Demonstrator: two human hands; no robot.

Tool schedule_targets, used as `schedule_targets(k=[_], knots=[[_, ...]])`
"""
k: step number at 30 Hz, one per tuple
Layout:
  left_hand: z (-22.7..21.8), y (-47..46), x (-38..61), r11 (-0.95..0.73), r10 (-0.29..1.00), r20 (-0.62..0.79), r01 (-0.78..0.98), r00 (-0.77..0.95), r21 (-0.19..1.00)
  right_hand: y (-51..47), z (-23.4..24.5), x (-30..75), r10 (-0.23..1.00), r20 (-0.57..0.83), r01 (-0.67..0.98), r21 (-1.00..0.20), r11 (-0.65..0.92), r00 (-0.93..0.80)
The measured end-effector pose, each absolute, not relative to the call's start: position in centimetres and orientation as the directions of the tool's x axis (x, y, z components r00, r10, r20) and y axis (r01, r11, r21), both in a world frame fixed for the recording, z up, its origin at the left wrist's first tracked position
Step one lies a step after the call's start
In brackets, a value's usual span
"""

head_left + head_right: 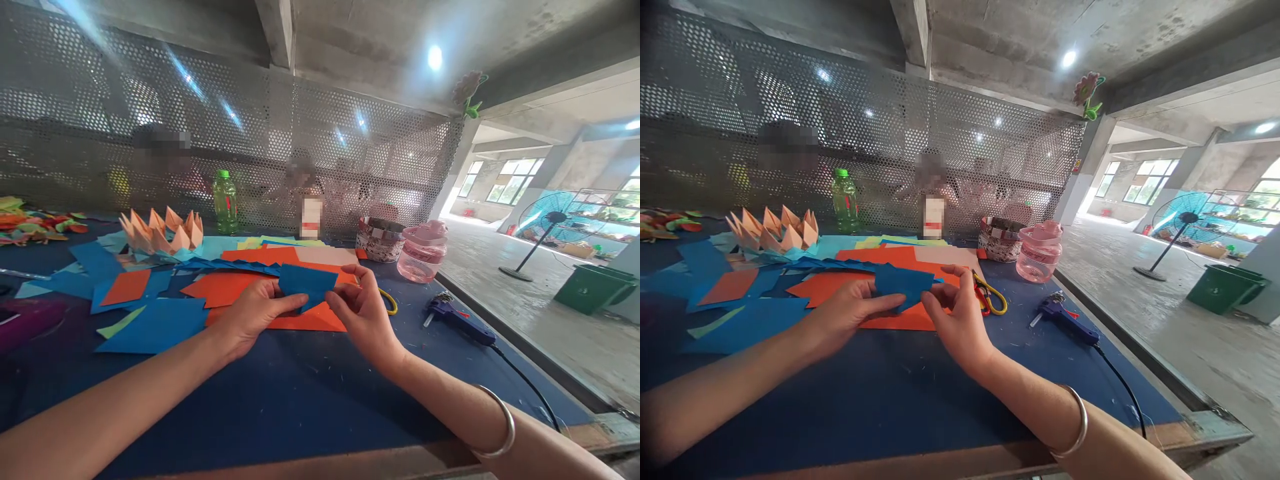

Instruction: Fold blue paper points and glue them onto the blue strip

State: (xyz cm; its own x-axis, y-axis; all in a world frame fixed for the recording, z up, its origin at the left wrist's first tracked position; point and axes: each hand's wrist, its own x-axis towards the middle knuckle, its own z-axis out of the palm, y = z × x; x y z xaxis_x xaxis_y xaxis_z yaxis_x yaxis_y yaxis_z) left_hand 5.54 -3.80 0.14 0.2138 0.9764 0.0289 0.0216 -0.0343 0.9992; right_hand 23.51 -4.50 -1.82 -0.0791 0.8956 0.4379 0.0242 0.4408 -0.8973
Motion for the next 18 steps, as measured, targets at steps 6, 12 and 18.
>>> schedule_targets(k=[6,12,18], knots=[[0.11,-4.07,5.85,-0.063,0.968,0.074,-0.054,0.238,0.997,-4.65,-1.93,23.05,0.942,0.233,0.149,-0.95,0.273,-0.24],[-0.12,-4.24,5.93,-0.076,0.947,0.109,-0.118,0.303,0.99,-4.81,-2.26,22.71,0.915,0.281,0.049,-0.95,0.308,-0.29],[0.0,-4.52,6.32,0.019,0.945,0.05,-0.207,0.324,0.978,-4.82,-2.36,22.83,0.906,0.351,0.175,-0.902,0.395,-0.237]])
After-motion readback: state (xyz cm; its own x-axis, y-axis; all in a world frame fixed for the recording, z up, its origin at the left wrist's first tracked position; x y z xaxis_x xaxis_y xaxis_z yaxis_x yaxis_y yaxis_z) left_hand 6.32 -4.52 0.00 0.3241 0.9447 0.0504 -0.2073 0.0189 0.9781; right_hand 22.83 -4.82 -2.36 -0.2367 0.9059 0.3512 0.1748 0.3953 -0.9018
